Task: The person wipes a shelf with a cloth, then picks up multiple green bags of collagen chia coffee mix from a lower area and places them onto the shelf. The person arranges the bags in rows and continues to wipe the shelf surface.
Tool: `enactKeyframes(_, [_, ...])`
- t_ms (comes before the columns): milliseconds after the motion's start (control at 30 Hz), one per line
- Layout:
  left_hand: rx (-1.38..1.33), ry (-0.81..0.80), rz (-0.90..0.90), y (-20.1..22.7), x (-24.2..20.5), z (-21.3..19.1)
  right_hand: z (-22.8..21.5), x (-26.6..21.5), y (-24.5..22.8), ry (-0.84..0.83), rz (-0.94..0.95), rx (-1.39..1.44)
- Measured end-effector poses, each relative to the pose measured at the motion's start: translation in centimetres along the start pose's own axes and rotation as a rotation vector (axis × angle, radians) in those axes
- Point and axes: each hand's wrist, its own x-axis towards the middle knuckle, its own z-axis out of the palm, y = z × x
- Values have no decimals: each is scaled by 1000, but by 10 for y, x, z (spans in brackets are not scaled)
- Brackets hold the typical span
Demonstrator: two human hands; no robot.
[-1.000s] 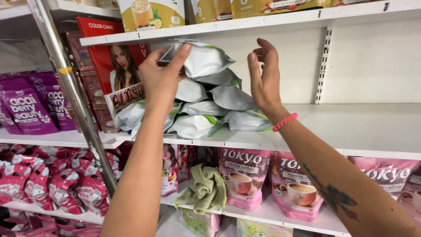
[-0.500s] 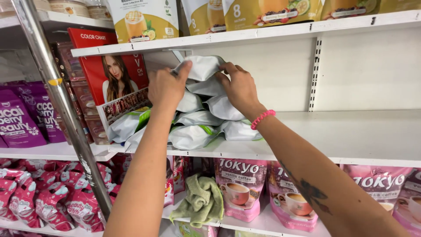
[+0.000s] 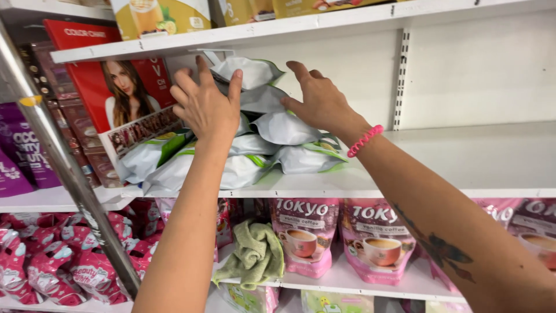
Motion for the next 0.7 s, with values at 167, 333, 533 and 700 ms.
enactKeyframes(167, [-8, 138, 234, 37, -47, 13, -30, -33, 44, 22, 37, -42])
enactKeyframes(333, [-65, 39, 389, 102, -89, 25, -63, -68, 120, 75, 81, -202])
enactKeyframes(533, [-214, -56, 460, 194, -127, 55, -117, -125, 227, 93, 225, -351])
enactKeyframes(700, [-271, -254, 494, 294, -162, 81, -183, -177, 309, 58, 374, -477])
